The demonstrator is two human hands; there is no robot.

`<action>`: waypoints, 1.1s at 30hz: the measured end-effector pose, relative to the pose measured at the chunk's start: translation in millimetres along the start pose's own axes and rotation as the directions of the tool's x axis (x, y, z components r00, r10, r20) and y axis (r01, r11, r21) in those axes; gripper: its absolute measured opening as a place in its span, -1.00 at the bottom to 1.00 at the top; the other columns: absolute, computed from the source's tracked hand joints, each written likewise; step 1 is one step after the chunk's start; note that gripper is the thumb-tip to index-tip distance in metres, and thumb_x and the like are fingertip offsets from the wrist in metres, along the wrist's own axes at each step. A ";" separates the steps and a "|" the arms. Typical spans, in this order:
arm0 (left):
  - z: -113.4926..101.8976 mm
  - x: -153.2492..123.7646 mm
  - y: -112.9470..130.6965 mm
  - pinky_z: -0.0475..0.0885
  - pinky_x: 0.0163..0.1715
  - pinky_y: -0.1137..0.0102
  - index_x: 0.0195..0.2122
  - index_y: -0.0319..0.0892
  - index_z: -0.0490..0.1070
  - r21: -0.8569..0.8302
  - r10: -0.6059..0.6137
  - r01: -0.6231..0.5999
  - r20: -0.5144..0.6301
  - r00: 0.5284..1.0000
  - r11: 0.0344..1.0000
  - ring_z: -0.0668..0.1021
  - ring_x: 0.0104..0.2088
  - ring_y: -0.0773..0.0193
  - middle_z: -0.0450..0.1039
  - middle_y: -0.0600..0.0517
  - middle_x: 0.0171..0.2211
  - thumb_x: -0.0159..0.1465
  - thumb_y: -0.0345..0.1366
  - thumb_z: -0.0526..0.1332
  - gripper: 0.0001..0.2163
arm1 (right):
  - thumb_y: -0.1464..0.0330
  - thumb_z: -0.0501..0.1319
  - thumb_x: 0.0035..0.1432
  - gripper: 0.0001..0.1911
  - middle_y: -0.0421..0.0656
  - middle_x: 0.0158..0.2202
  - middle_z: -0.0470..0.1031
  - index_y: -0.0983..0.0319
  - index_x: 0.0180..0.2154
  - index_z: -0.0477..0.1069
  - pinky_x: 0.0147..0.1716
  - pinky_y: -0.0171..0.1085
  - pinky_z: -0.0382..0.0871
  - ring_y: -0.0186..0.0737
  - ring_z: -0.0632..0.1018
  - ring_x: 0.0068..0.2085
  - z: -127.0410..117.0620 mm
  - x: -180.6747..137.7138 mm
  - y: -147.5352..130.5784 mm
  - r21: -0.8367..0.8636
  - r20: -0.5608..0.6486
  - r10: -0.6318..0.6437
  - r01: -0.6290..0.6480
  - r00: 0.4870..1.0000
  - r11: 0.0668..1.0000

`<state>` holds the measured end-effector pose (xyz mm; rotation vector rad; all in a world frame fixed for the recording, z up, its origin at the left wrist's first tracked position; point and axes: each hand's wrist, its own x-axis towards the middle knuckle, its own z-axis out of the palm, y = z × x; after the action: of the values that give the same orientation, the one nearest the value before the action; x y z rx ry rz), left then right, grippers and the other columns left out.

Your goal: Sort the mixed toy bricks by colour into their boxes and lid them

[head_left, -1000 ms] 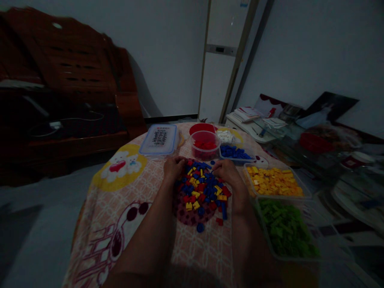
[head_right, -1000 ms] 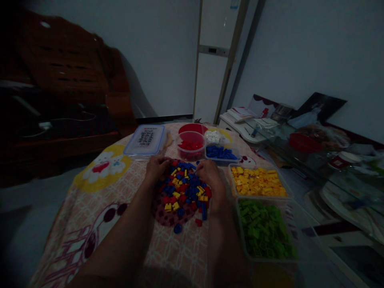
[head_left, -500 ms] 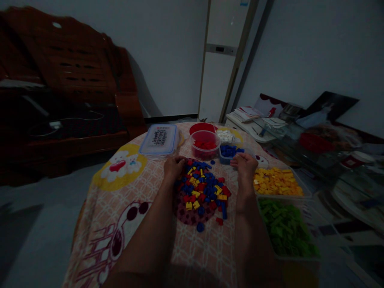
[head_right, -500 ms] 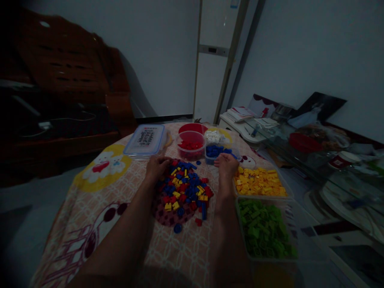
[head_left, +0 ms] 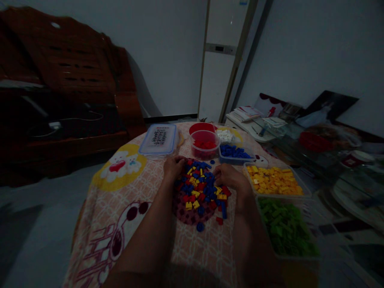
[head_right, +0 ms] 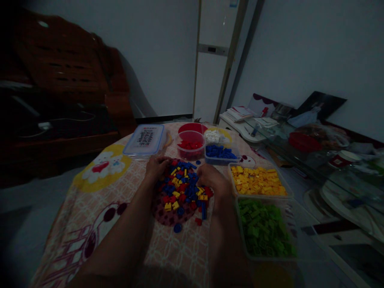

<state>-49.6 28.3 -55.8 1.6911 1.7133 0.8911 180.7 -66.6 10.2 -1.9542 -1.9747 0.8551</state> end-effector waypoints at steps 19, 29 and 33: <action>2.0 1.1 -3.1 0.44 -0.22 0.41 -0.20 -0.11 0.64 -0.053 0.005 -0.006 -0.001 1.000 0.999 0.62 -0.22 0.20 0.66 0.02 -0.25 0.22 -0.24 0.17 -0.74 | 0.47 0.28 -0.05 -0.79 -0.17 -0.40 0.59 0.24 -0.30 0.59 -0.32 -0.31 0.41 -0.25 0.55 -0.37 -2.4 7.6 8.9 0.255 -0.324 0.067 0.019 0.944 0.967; -2.2 -1.4 2.9 0.43 -0.21 0.41 -0.19 -0.11 0.64 -0.004 -0.001 0.001 0.001 1.000 1.000 0.62 -0.23 0.20 0.66 0.03 -0.24 0.22 -0.27 0.17 -0.74 | 0.35 0.32 -0.07 -0.63 -0.21 -0.47 0.52 0.29 -0.16 0.40 -0.39 -0.29 0.56 -0.29 0.58 -0.45 -6.4 23.9 26.6 0.837 -0.546 0.578 0.415 0.607 0.356; -2.7 -2.2 3.7 0.42 -0.20 0.41 -0.18 -0.11 0.64 0.002 0.001 -0.001 0.005 1.000 1.000 0.62 -0.21 0.20 0.66 0.03 -0.23 0.22 -0.26 0.17 -0.74 | 0.37 0.28 -0.11 -0.71 -0.21 -0.52 0.52 0.30 -0.25 0.44 -0.48 -0.33 0.49 -0.31 0.55 -0.50 -6.1 19.4 25.7 0.833 -0.540 0.520 0.333 0.662 0.441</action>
<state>-49.3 25.8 -51.3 1.6935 1.7112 0.8856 203.9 -48.0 -3.6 -1.3334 -0.5810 0.6876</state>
